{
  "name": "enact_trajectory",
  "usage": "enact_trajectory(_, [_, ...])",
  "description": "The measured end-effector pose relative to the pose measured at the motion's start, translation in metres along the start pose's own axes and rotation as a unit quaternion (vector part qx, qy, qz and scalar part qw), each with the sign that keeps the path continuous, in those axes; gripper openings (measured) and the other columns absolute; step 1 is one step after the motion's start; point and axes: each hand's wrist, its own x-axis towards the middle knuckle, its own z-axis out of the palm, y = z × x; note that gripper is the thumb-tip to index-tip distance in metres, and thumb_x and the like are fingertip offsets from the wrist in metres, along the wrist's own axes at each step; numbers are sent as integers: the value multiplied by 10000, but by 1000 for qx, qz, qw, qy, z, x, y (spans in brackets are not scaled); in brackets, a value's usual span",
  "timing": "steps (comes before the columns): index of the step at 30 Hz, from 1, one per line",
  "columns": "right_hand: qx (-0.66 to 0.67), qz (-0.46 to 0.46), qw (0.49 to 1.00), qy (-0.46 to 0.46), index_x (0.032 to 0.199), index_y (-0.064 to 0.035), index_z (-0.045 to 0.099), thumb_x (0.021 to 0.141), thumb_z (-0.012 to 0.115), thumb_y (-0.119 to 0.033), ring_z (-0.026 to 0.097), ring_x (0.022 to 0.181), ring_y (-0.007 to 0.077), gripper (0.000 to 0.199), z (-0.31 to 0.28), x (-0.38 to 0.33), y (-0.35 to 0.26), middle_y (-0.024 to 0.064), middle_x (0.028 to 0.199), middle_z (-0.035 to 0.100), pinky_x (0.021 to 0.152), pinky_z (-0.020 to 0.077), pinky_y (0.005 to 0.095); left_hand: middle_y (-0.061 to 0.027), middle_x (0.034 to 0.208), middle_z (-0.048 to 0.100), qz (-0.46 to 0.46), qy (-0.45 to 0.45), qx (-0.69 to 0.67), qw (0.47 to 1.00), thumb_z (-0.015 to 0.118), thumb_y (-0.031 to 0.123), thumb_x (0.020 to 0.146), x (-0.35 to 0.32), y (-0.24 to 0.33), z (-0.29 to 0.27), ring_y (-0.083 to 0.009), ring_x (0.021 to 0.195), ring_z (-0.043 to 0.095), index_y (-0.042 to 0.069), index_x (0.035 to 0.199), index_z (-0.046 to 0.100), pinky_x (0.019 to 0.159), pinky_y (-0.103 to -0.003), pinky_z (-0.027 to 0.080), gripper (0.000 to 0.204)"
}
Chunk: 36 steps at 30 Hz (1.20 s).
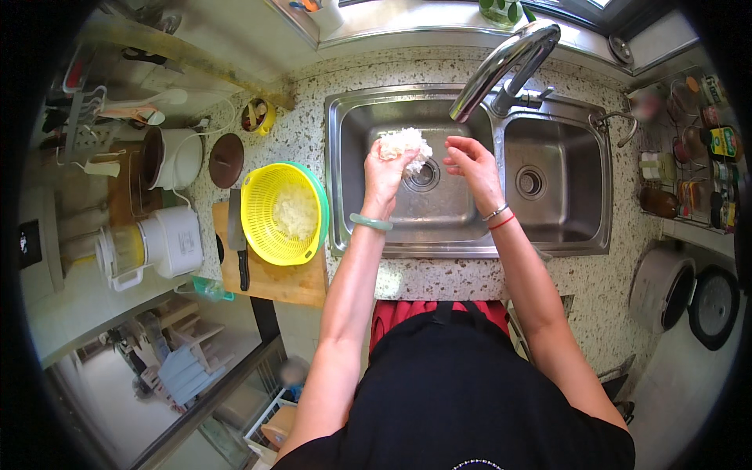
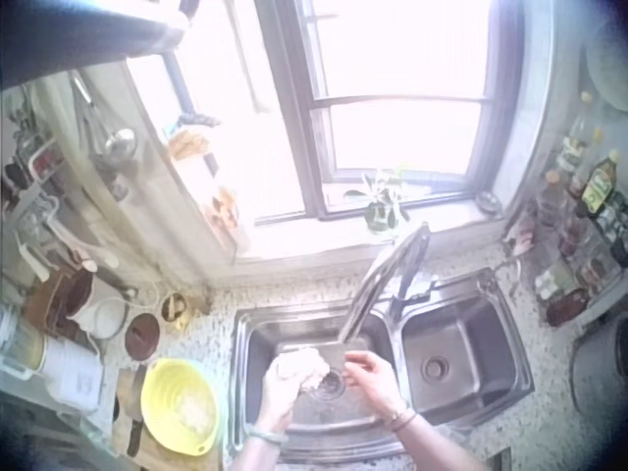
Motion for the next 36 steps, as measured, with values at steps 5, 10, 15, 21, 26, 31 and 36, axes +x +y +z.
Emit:
enact_trajectory(5, [-5, 22, 1000, -11, 1134, -12, 603, 891, 606, -144, 629, 809, 111, 276, 8, -13, 3, 60, 1013, 644, 670, 508, 227, -60, 962, 683, 56, 1, 167, 984, 764, 38, 756, -13, -14, -2, -121, 860, 650, 22, 1032, 599, 768, -261, 526, 322])
enact_trajectory(10, [-38, 22, 999, -3, 1121, -14, 610, 895, 605, -169, 626, 805, 101, 274, 3, -18, 7, 54, 994, 648, 658, 494, 222, -86, 939, 702, 92, 26, 171, 981, 779, 65, 737, -13, -19, -3, -158, 842, 671, 19, 1046, 629, 733, -279, 529, 347])
enact_trajectory(15, [15, 81, 996, -17, 1176, -15, 573, 916, 593, -230, 637, 809, 112, 337, 14, -27, 4, 61, 1032, 640, 644, 501, 229, -96, 1045, 665, -118, -49, -199, 972, 692, 87, 830, -19, -20, -1, -190, 904, 662, 29, 1163, 576, 755, -291, 555, 357])
enact_trajectory(21, [-17, 82, 996, 5, 1168, -27, 584, 922, 586, -234, 633, 796, 112, 321, 3, -27, 19, 43, 1034, 633, 641, 505, 223, -103, 1024, 653, -84, -6, -58, 995, 690, 68, 827, -29, -39, 5, -210, 903, 661, 21, 1134, 540, 661, -322, 603, 345])
enact_trajectory(26, [12, 85, 996, 19, 1282, -77, 516, 939, 552, -352, 591, 906, 127, 441, 14, -41, 14, 54, 1118, 588, 707, 528, 270, -104, 1037, 639, -73, -43, -30, 996, 700, 70, 822, -38, -21, 7, -200, 898, 656, 16, 1143, 477, 644, -336, 618, 395])
enact_trajectory(31, [-9, 30, 999, -9, 1299, -52, 499, 924, 581, -400, 550, 868, 78, 519, 44, -53, -1, 19, 1059, 595, 695, 501, 229, -65, 968, 680, 174, -15, 264, 949, 711, 30, 772, -52, -11, 14, -125, 797, 641, 66, 1090, 589, 677, -272, 518, 343])
enact_trajectory(36, [-9, -159, 987, 17, 1180, -15, 584, 970, 533, -323, 518, 837, 35, 376, 65, -58, -18, -16, 978, 605, 682, 439, 188, -130, 849, 693, 189, -44, 195, 962, 708, 78, 765, -56, 22, 6, -231, 774, 668, 37, 997, 627, 661, -325, 523, 249])
